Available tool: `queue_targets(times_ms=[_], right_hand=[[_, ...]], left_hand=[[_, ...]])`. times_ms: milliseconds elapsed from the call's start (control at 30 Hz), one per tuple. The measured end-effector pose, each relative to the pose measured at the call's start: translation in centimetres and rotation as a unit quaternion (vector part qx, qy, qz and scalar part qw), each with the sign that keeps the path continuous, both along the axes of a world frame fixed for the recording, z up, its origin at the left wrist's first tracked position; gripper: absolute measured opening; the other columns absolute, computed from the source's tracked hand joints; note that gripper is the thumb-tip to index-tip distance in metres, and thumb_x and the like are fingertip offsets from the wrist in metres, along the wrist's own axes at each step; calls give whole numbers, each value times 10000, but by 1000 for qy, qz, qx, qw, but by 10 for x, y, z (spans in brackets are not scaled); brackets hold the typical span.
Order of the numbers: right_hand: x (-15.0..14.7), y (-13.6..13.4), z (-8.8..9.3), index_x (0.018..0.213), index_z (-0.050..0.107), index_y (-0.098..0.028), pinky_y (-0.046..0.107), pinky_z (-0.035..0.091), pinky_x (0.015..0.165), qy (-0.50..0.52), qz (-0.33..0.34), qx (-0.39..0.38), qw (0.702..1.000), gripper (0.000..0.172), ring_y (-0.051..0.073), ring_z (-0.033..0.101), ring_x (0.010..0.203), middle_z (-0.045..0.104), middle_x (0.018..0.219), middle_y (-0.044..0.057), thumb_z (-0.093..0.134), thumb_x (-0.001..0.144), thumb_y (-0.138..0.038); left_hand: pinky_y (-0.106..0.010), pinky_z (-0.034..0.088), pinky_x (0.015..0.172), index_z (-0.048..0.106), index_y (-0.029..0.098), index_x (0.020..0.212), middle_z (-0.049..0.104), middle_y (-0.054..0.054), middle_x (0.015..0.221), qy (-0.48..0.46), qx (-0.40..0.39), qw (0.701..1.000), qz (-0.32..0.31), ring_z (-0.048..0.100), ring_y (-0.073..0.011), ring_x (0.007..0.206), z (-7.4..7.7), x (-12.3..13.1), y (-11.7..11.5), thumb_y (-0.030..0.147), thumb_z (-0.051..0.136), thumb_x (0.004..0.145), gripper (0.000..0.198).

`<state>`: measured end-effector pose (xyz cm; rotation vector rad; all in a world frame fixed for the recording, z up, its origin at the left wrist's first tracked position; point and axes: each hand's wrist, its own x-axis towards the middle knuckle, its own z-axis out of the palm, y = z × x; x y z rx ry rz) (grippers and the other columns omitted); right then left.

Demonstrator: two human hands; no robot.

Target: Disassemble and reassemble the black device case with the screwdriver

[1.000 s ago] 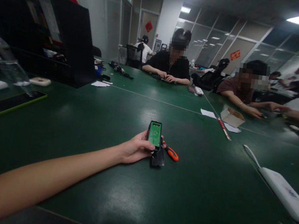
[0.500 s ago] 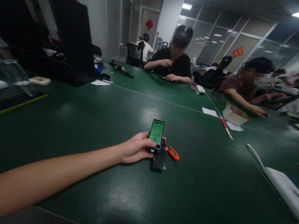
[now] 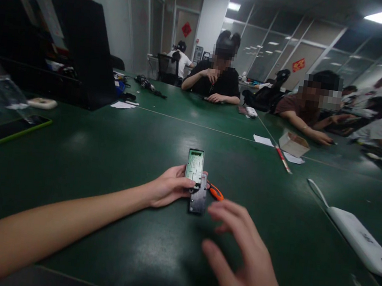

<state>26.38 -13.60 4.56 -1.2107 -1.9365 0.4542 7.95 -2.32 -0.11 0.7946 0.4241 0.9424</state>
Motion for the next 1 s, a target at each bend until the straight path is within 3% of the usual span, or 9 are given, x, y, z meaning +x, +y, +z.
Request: queue_targets(times_ms=[133, 233, 367, 533, 633, 733, 833, 1000], right_hand=[[-3, 58, -11, 1350, 461, -203, 403, 517, 886, 17, -1, -67, 998, 462, 216, 597, 973, 509, 1296, 124, 584, 922, -326], [-3, 89, -19, 1372, 436, -181, 341, 541, 722, 89, 39, -139, 986, 575, 156, 601, 780, 513, 1288, 131, 642, 866, -359], [-2, 95, -29, 1385, 425, -190, 270, 512, 601, 221, 59, -209, 951, 703, 101, 571, 673, 509, 1305, 123, 729, 764, -318], [2, 87, -34, 1400, 441, -194, 299, 524, 731, 236, 66, -211, 946, 617, 156, 617, 823, 617, 1164, 90, 655, 826, -272], [6, 87, -34, 1335, 533, -219, 337, 508, 834, 208, 56, -175, 961, 458, 193, 622, 966, 646, 1138, 73, 581, 880, -227], [9, 89, -36, 1187, 653, -241, 346, 471, 906, 157, 22, -81, 984, 304, 198, 599, 1049, 626, 1170, 56, 523, 919, -182], [9, 88, -36, 1172, 662, -257, 332, 472, 897, 120, 2, -19, 993, 285, 198, 579, 1084, 597, 1181, 52, 505, 946, -181], [5, 82, -34, 1225, 624, -216, 359, 517, 837, 33, 6, 49, 998, 300, 228, 592, 1039, 562, 1186, 97, 565, 932, -228]], left_hand=[[-406, 509, 907, 582, 115, 1175, 650, -172, 1234, -11, 16, 1000, 1, 656, -272, 1060, -2, -1, 0, 60, 715, 726, 472], [-421, 515, 898, 560, 147, 1198, 667, -157, 1208, -26, 19, 999, 4, 672, -273, 1036, -2, -3, 2, 84, 692, 766, 457], [-458, 504, 918, 552, 154, 1212, 644, -162, 1251, -37, 4, 999, 9, 651, -289, 1082, -2, -4, 4, 86, 670, 785, 448], [-453, 487, 938, 563, 168, 1234, 554, -160, 1382, -29, -19, 999, -5, 585, -297, 1181, -1, -3, 2, 86, 666, 793, 461], [-411, 487, 936, 591, 184, 1220, 535, -129, 1408, -24, -27, 999, 5, 579, -263, 1178, 0, -3, 2, 98, 656, 815, 419], [-392, 482, 944, 602, 194, 1186, 642, -102, 1246, -20, -36, 999, 34, 620, -224, 1098, 0, -2, 2, 78, 676, 799, 411], [-344, 486, 919, 583, 203, 1194, 692, -75, 1081, -6, -27, 998, 55, 652, -192, 1015, 0, -1, 2, 83, 703, 788, 440], [-367, 515, 880, 574, 197, 1178, 641, -93, 1177, 25, -21, 998, 47, 635, -195, 1010, -1, 1, 0, 174, 715, 813, 392]])
